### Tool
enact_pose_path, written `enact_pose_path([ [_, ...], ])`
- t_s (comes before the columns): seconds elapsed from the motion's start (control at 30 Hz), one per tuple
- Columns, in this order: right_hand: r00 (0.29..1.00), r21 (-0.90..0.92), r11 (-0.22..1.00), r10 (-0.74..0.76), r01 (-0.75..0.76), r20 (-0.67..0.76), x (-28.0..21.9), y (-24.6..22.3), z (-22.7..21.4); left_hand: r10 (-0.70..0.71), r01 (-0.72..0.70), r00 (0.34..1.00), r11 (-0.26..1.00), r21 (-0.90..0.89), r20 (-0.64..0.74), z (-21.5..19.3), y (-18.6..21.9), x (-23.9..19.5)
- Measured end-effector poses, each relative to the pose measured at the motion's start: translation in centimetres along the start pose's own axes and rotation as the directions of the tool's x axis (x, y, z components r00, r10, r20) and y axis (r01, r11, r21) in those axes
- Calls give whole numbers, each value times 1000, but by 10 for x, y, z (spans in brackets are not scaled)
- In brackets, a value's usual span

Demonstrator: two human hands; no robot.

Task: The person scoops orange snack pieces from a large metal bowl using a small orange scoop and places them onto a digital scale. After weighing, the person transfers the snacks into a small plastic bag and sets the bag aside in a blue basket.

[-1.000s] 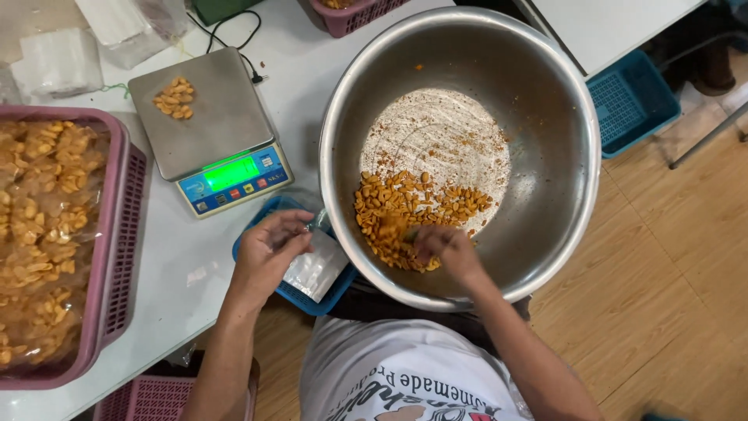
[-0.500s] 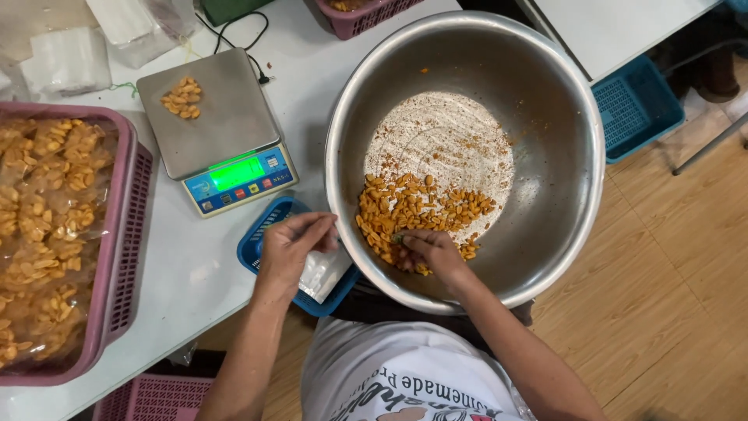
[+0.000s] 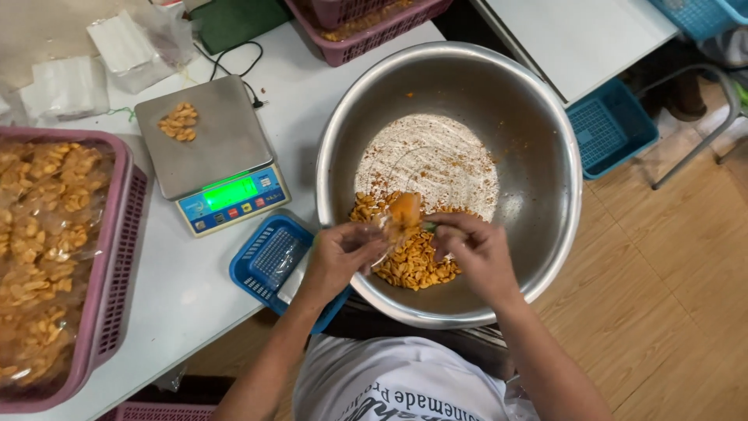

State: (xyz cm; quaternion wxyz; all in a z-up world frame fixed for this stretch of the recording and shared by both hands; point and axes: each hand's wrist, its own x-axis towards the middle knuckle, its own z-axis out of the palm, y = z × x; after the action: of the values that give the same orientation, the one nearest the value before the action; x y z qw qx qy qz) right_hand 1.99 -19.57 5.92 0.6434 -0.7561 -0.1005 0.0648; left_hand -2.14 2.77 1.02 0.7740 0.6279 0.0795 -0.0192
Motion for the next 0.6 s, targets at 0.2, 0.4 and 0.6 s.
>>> enact_pose_path([
  [0.2,922,-402,837,-382,370,53,-6,15,-12,9,-65,959,980,190,285,13,5,4],
  [0.4,985,-78,984,-162,157,-55,-7,-3,-23,-8,-39,957,987,155,290,25,-17,20],
  [0.6,987,-18,995,-102,101,-121,-5,0,-36,79,-115,978,976,183,192,26,-35,24],
])
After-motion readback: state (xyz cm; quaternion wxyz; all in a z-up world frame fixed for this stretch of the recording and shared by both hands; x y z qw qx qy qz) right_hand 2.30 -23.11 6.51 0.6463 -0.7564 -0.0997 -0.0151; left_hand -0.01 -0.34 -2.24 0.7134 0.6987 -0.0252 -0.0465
